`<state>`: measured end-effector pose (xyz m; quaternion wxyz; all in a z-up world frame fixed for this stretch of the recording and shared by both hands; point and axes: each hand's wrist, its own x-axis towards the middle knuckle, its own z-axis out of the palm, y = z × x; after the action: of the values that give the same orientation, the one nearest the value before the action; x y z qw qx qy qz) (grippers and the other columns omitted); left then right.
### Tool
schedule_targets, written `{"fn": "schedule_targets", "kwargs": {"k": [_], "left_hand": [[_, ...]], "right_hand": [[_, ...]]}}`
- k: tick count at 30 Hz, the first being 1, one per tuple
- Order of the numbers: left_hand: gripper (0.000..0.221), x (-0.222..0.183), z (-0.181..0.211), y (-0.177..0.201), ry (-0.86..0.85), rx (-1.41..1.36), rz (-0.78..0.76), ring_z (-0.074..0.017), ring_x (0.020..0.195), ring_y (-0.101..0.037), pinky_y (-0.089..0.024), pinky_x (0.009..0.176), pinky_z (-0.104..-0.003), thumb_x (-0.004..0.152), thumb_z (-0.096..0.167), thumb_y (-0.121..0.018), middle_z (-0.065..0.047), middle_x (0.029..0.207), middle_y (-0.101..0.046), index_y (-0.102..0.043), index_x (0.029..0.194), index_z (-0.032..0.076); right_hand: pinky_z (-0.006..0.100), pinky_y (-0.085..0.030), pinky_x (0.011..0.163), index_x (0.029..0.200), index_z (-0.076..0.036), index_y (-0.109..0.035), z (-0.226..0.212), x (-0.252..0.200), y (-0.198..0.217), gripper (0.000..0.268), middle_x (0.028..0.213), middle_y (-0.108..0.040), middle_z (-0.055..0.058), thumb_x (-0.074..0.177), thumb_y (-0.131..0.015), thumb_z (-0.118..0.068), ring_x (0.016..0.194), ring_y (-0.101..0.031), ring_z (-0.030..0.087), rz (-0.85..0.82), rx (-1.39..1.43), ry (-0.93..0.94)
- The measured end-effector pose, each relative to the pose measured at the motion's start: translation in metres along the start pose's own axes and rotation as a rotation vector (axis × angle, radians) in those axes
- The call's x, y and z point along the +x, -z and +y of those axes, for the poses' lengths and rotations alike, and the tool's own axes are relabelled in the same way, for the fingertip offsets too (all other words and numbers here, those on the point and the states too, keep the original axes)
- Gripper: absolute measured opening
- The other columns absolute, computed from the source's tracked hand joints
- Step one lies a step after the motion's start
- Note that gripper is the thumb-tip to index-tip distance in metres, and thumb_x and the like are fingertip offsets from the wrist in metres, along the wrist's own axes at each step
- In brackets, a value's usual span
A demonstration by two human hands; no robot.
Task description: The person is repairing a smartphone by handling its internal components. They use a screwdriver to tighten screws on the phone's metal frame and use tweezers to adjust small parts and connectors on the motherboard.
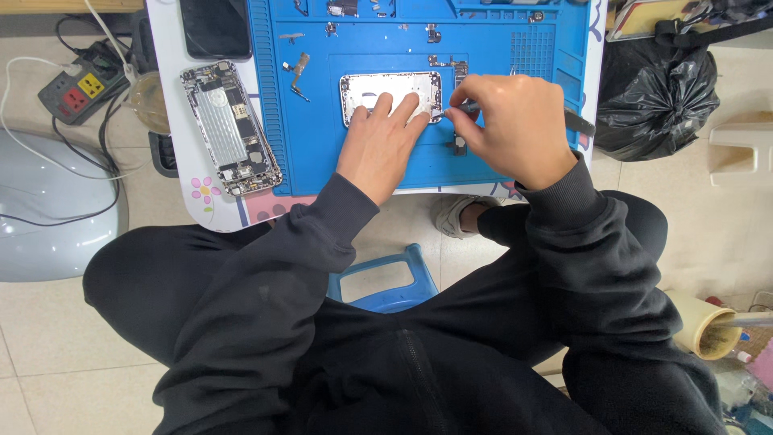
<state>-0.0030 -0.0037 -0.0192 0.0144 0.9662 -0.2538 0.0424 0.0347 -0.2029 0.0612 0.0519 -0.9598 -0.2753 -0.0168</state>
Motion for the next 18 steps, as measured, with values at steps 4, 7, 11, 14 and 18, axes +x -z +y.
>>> {"fn": "schedule_targets", "kwargs": {"k": [4, 7, 11, 14, 18], "left_hand": [[0.039, 0.0014, -0.0004, -0.0057, 0.003, -0.043, -0.012, -0.0258, 0.106, -0.052, -0.049, 0.073, -0.041, 0.093, 0.014, -0.064, 0.001, 0.133, -0.056, -0.061, 0.130, 0.026], [0.044, -0.0004, 0.0013, -0.0075, 0.008, -0.010, -0.024, -0.0251, 0.110, -0.051, -0.049, 0.074, -0.040, 0.095, 0.018, -0.063, 0.003, 0.138, -0.054, -0.057, 0.137, 0.030], [0.043, 0.0008, 0.0009, -0.0075, -0.001, -0.010, -0.028, -0.0260, 0.111, -0.051, -0.049, 0.076, -0.040, 0.097, 0.020, -0.062, 0.002, 0.137, -0.053, -0.058, 0.138, 0.029], [0.042, 0.0007, 0.0028, -0.0069, -0.003, -0.011, -0.036, -0.0259, 0.110, -0.051, -0.049, 0.075, -0.040, 0.097, 0.019, -0.061, 0.002, 0.137, -0.053, -0.059, 0.138, 0.028], [0.039, 0.0020, 0.0013, -0.0054, 0.001, 0.005, -0.050, -0.0248, 0.107, -0.051, -0.050, 0.073, -0.039, 0.096, 0.018, -0.062, 0.003, 0.135, -0.053, -0.060, 0.134, 0.027]], "right_hand": [[0.039, -0.039, 0.045, 0.099, -0.023, -0.074, 0.0029, 0.0010, -0.0028, 0.008, 0.084, -0.076, -0.008, 0.099, -0.075, -0.031, 0.074, -0.071, 0.023, 0.016, -0.020, 0.000], [0.036, -0.039, 0.046, 0.100, -0.022, -0.075, 0.0015, 0.0004, -0.0013, 0.008, 0.085, -0.076, -0.007, 0.100, -0.075, -0.031, 0.074, -0.071, 0.021, 0.000, -0.024, 0.013], [0.039, -0.039, 0.046, 0.099, -0.024, -0.074, 0.0022, 0.0009, -0.0020, 0.008, 0.086, -0.076, -0.008, 0.100, -0.074, -0.032, 0.074, -0.071, 0.022, -0.018, -0.034, -0.006], [0.039, -0.039, 0.045, 0.099, -0.023, -0.072, 0.0014, 0.0004, 0.0001, 0.007, 0.084, -0.073, -0.008, 0.101, -0.072, -0.030, 0.075, -0.070, 0.021, -0.037, -0.092, 0.048], [0.037, -0.038, 0.041, 0.103, -0.023, -0.067, 0.0030, 0.0049, 0.0015, 0.007, 0.086, -0.070, -0.009, 0.098, -0.071, -0.027, 0.080, -0.067, 0.018, -0.069, -0.276, 0.186]]}}
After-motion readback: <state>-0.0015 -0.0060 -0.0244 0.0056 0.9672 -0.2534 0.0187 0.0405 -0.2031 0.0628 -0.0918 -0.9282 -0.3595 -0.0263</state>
